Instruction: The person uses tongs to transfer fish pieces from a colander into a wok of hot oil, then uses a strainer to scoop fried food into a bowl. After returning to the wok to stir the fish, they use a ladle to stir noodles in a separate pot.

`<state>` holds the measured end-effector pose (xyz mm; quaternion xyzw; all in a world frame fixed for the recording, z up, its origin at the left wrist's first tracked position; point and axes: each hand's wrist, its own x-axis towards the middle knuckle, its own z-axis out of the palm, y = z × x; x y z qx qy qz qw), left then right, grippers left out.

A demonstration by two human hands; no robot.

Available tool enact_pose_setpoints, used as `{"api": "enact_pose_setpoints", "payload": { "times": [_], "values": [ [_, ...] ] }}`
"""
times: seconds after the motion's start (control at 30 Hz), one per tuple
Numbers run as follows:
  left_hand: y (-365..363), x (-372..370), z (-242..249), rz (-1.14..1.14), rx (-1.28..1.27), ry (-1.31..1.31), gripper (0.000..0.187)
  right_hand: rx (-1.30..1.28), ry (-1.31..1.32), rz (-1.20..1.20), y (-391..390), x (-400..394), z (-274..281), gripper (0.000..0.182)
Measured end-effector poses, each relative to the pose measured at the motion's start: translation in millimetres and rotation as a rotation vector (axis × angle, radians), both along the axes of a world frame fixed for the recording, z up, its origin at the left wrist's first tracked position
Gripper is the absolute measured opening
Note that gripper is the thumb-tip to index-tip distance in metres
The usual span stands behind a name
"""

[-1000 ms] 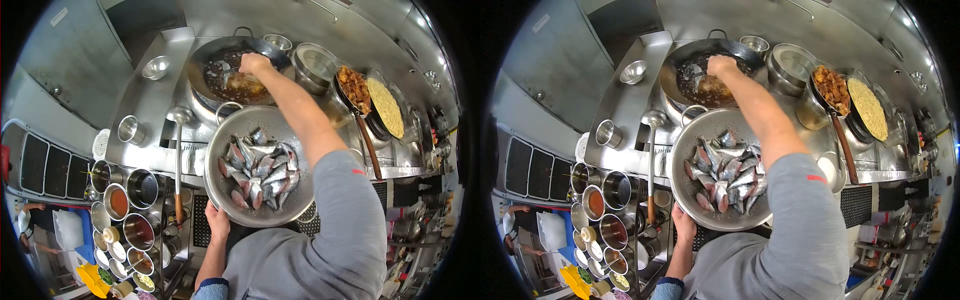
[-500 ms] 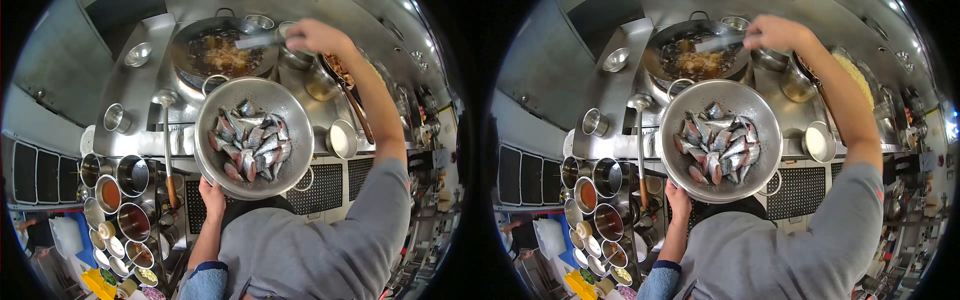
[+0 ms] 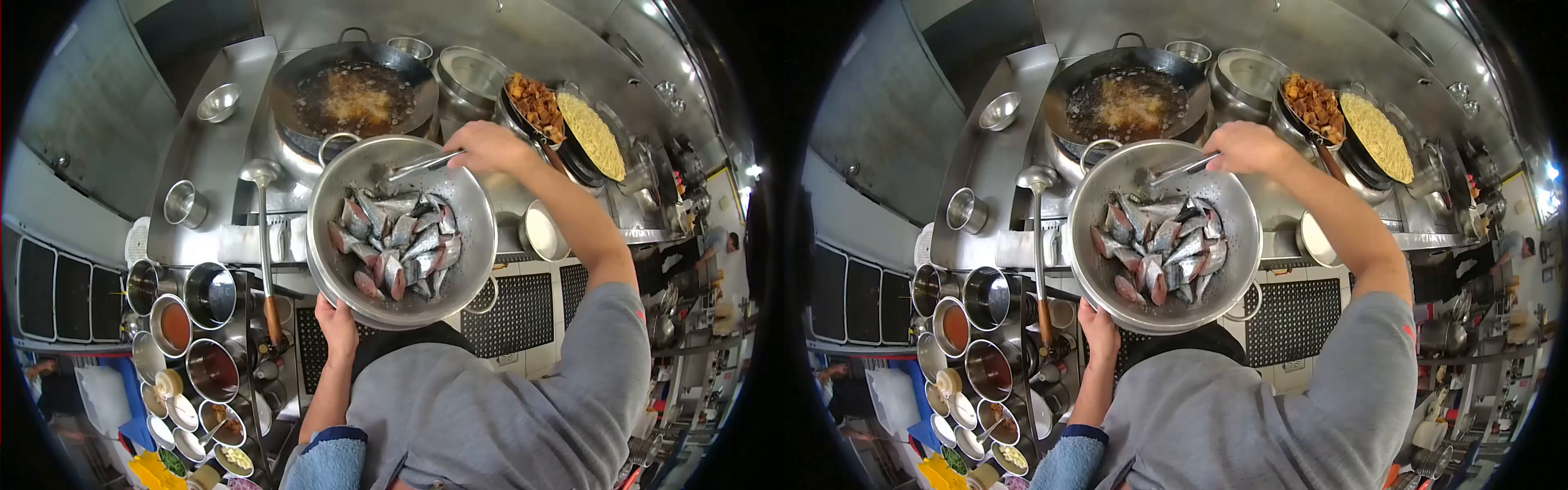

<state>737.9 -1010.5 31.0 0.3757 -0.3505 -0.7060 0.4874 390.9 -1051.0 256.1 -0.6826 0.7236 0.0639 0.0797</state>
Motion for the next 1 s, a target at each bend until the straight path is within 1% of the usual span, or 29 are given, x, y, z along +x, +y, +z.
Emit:
{"api": "enact_pose_setpoints", "payload": {
  "times": [0.1,0.17,0.2,0.27,0.3,0.33,0.43,0.53,0.63,0.67,0.73,0.77,0.8,0.87,0.9,0.97,1.0],
  "values": [
    [1,0,1,0.003,0.008,0.003,0.018,0.004,-0.176,-0.048,-11,-23,43,0.035],
    [1,1,3,0.0,0.012,0.014,0.02,-0.077,-0.23,-0.044,-26,-48,59,0.035],
    [1,1,2,0.008,0.033,-0.011,0.02,-0.153,-0.246,-0.03,-36,-60,63,0.032],
    [1,-2,9,0.018,0.036,-0.02,0.018,-0.097,-0.167,-0.061,-70,-84,64,0.031],
    [1,-2,12,0.024,0.039,-0.027,0.018,-0.069,-0.129,-0.076,-89,-96,61,0.031],
    [1,-3,11,0.029,0.032,-0.057,0.016,-0.136,-0.036,0.011,-107,-110,48,0.029],
    [2,-2,7,0.034,0.045,-0.091,0.015,0.056,0.152,-0.251,-166,-123,8,0.034],
    [2,-3,9,0.06,0.076,-0.117,0.013,-0.008,0.229,-0.472,-206,-120,-37,0.037],
    [3,-2,9,0.057,0.076,-0.126,0.012,-0.129,0.207,-0.53,-226,-116,-58,0.04],
    [4,-2,9,0.06,0.078,-0.123,0.013,-0.215,0.157,-0.491,-226,-122,-57,0.041],
    [2,-2,12,0.046,0.069,-0.118,0.015,-0.386,0.199,-0.489,-215,-118,-36,0.04],
    [2,1,7,0.006,0.062,-0.104,0.016,-0.313,0.142,-0.434,-206,-121,-18,0.04],
    [0,-1,11,0.017,0.056,-0.097,0.017,-0.249,0.087,-0.381,-194,-125,6,0.041],
    [3,-2,13,0.017,0.053,-0.079,0.017,-0.256,-0.052,-0.221,-143,-110,47,0.037],
    [2,-1,12,0.014,0.048,-0.064,0.017,-0.172,-0.075,-0.154,-116,-96,65,0.036],
    [1,-1,8,0.005,0.038,-0.036,0.017,-0.009,-0.125,-0.019,-53,-58,83,0.034],
    [1,0,7,0.003,0.036,-0.023,0.017,0.041,-0.108,-0.016,-24,-36,80,0.033]
  ]
}}
